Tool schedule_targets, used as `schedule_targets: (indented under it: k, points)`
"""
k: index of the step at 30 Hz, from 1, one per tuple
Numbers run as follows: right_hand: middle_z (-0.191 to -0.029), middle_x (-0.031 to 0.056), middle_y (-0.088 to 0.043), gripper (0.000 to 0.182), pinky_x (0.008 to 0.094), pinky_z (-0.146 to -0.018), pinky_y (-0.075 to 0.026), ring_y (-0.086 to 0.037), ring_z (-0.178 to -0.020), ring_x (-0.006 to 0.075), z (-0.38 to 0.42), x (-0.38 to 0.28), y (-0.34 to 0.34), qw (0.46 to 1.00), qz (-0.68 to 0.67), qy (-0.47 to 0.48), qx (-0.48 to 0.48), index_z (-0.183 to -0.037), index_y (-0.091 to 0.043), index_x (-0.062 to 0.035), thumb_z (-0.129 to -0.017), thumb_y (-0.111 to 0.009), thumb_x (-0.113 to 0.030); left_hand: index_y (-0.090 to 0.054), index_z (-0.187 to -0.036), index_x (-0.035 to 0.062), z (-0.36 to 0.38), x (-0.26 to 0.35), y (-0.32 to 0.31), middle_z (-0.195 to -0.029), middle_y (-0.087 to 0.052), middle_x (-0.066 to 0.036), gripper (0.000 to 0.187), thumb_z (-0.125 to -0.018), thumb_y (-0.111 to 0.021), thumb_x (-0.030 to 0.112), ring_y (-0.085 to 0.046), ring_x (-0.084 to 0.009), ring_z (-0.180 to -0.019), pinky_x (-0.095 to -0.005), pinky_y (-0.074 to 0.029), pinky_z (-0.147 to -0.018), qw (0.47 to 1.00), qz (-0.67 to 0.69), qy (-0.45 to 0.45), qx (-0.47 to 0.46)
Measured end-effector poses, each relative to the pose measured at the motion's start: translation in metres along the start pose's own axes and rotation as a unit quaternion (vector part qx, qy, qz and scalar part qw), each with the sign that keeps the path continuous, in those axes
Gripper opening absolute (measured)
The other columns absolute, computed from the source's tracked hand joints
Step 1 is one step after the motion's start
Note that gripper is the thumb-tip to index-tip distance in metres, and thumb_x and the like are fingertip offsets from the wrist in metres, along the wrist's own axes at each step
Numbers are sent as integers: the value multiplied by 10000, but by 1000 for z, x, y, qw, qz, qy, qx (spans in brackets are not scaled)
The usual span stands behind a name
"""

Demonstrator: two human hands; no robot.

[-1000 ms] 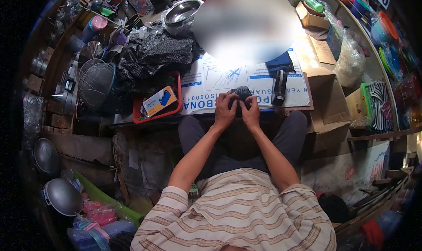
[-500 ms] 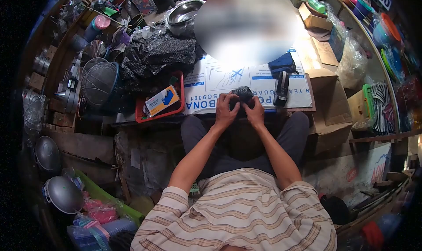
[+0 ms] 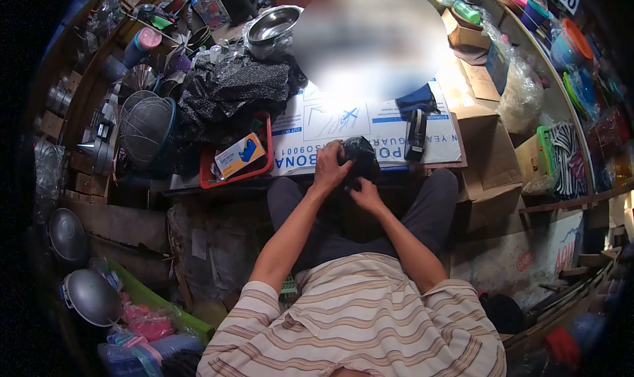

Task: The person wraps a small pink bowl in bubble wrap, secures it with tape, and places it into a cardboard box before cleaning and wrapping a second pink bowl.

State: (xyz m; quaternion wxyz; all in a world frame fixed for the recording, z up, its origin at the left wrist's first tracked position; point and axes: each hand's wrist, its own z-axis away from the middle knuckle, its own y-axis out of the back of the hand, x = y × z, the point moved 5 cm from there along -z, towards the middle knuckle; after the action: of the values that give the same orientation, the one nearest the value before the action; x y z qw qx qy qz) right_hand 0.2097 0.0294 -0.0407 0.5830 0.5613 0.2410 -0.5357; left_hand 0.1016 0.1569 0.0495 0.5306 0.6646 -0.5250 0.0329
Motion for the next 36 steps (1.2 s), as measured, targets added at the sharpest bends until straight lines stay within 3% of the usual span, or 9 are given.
schedule_targets:
  k: [2, 6, 8, 12, 17, 22, 26, 29, 36]
  points:
    - [-1154, 260, -779, 472, 463, -949, -584, -765, -1107, 404, 4, -7, -5, 999, 14, 36, 5, -1185, -736, 23, -944, -819, -373, -630, -1087, 67, -2, -4, 2, -1215, -672, -200, 421, -823, -922, 214, -668, -374, -1170, -490, -527, -952, 977, 28, 175, -122]
    - [-1252, 194, -758, 675, 413, -998, -564, -744, -1111, 287, 3, -5, -10, 983, -148, -100, -40, -1353, -663, 39, -978, -800, -506, -555, -1317, 80, 30, -45, -26, -1314, -656, -203, 543, -920, -885, 245, -671, -324, -1223, -472, -574, -942, 938, 184, 294, -3]
    - [-1270, 159, -745, 718, 393, -1013, -556, -721, -1132, 257, -3, -19, 6, 983, -172, -68, -12, -1404, -619, 38, -979, -806, -509, -390, -1533, 118, 48, -49, -47, -1400, -616, -195, 705, -1000, -826, 273, -651, -270, -1264, -474, -599, -996, 720, 559, 412, 4]
    - [-1378, 84, -687, 725, 331, -1059, -514, -657, -1229, 199, -27, -25, 28, 961, -274, 4, 32, -1503, -564, -29, -979, -824, -457, -332, -1620, 187, 61, -26, -37, -1462, -589, -137, 718, -1045, -760, 235, -650, -298, -1297, -483, -597, -1066, 612, 676, 407, -52]
    - [-1356, 105, -724, 652, 364, -1032, -538, -689, -1205, 222, -51, -26, 48, 974, -183, 96, 87, -1445, -621, -23, -950, -868, -369, -300, -1671, 131, 65, -35, -47, -1500, -571, -90, 835, -1006, -800, 211, -610, -279, -1353, -469, -550, -1078, 640, 644, 411, -77]
    - [-1355, 110, -736, 533, 379, -1032, -553, -687, -1230, 218, -56, -30, 58, 988, 37, 149, 32, -1427, -647, -35, -952, -851, -163, -480, -1604, 79, 42, -44, -29, -1495, -616, -87, 716, -983, -816, 200, -611, -209, -1325, -353, -465, -1143, 807, 508, 297, 44]
    - [-1351, 149, -730, 497, 392, -1052, -543, -688, -1231, 239, -57, -33, 51, 962, -101, 250, 40, -1440, -632, -26, -983, -802, -123, -578, -1521, 63, 33, -42, -22, -1436, -665, -91, 615, -978, -825, 210, -617, -211, -1312, -352, -457, -1152, 839, 460, 288, -31]
    - [-1466, 214, -673, 555, 428, -1098, -521, -656, -1359, 343, -43, -41, 55, 987, -31, 158, 31, -1486, -604, -38, -993, -791, -212, -630, -1456, 51, 35, -45, -25, -1385, -686, -90, 538, -984, -826, 220, -628, -209, -1284, -355, -461, -1139, 865, 425, 266, -9]
    - [-1591, 227, -560, 544, 419, -1229, -407, -538, -1480, 369, -33, -51, 64, 969, -75, 220, 85, -1504, -586, 11, -1029, -755, -193, -697, -1292, 30, 36, -49, -25, -1215, -736, -67, 340, -1018, -797, 205, -650, -177, -1187, -341, -502, -1040, 871, 384, 295, 84]
